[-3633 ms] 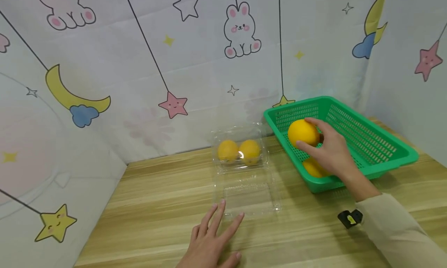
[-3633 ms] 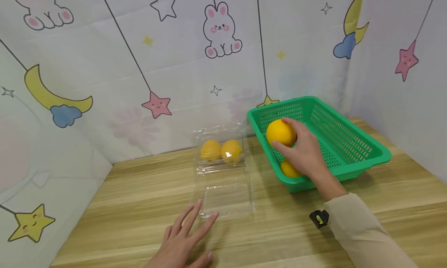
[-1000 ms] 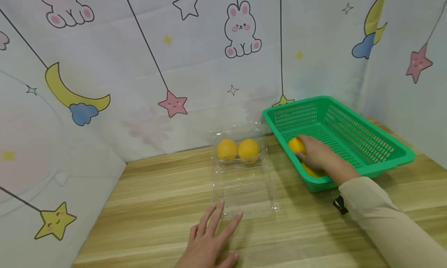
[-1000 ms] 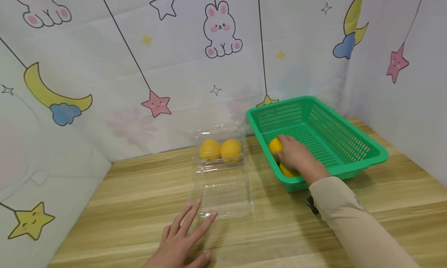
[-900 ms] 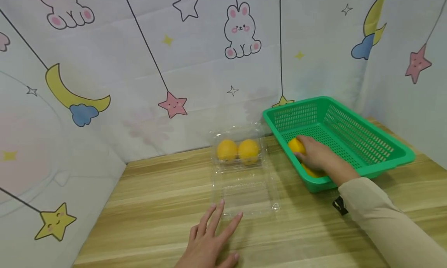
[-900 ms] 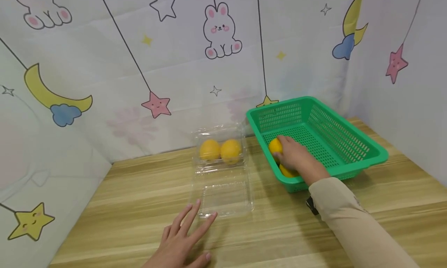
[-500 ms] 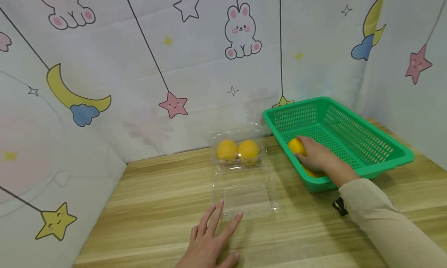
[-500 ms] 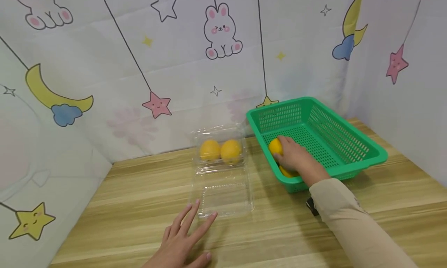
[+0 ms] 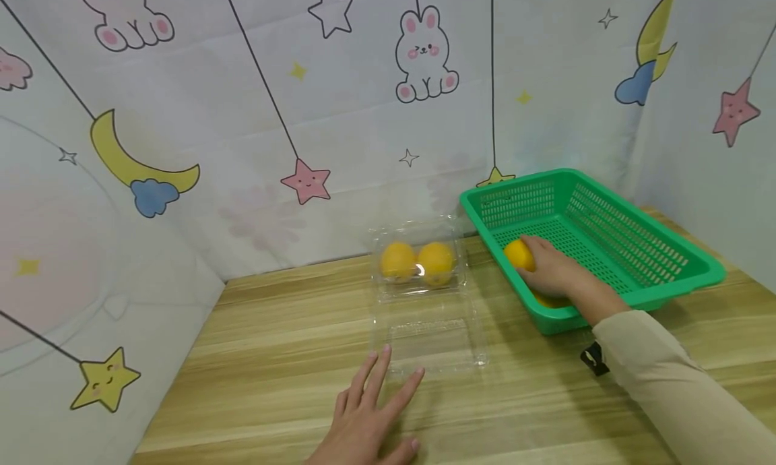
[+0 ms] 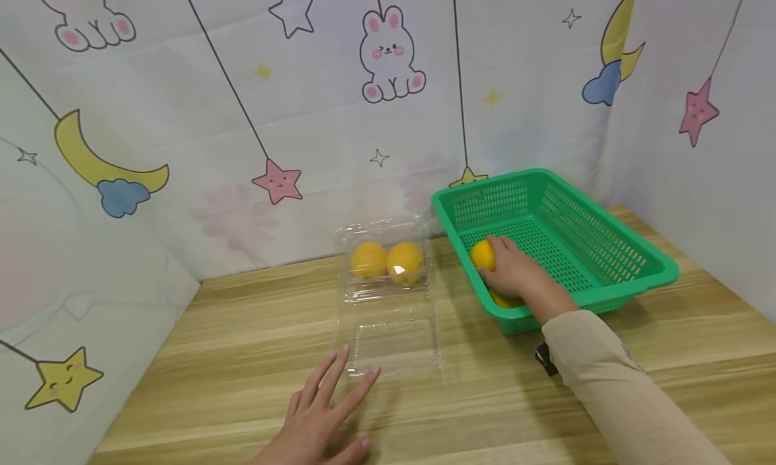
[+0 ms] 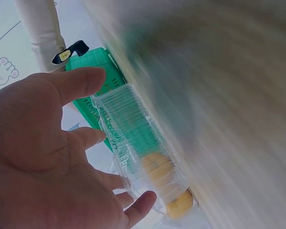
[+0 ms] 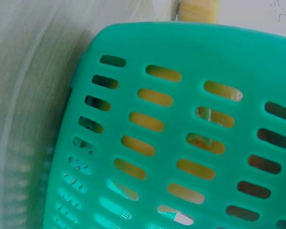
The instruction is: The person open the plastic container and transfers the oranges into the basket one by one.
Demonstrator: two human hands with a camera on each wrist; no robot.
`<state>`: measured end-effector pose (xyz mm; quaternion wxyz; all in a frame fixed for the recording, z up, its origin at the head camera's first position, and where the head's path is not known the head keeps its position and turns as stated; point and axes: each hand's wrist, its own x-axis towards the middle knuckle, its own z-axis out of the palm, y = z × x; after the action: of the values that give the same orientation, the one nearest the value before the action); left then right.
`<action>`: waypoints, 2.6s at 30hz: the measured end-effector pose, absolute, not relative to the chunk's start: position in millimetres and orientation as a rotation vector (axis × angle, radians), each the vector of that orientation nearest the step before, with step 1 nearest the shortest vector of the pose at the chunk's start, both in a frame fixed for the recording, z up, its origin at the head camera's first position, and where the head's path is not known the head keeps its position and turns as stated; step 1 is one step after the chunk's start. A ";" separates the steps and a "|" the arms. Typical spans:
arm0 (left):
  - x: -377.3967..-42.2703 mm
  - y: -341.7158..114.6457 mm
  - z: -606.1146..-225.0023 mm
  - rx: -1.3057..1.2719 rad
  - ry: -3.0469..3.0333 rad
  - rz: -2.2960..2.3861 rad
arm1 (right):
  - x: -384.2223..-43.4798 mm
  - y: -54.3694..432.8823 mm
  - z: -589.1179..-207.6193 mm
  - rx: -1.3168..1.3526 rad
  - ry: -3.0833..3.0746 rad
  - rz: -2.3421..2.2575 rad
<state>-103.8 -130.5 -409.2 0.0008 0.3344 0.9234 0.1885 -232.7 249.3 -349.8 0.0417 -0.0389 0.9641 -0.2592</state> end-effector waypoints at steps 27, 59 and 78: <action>-106.6 -128.4 -409.5 1.000 2.872 0.578 | -233.8 251.2 -348.3 -0.077 2.962 -0.779; -105.2 -130.0 -412.0 1.017 2.880 0.593 | -234.8 250.7 -346.4 -0.045 3.098 -0.876; -105.0 -127.9 -415.4 1.031 2.924 0.575 | -178.1 194.4 -325.7 -0.570 3.300 -0.938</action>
<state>-105.0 -127.9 -415.4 -0.0060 0.3270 0.9273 0.1823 -178.1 194.4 -325.7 -0.1673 -0.1615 0.9355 -0.2659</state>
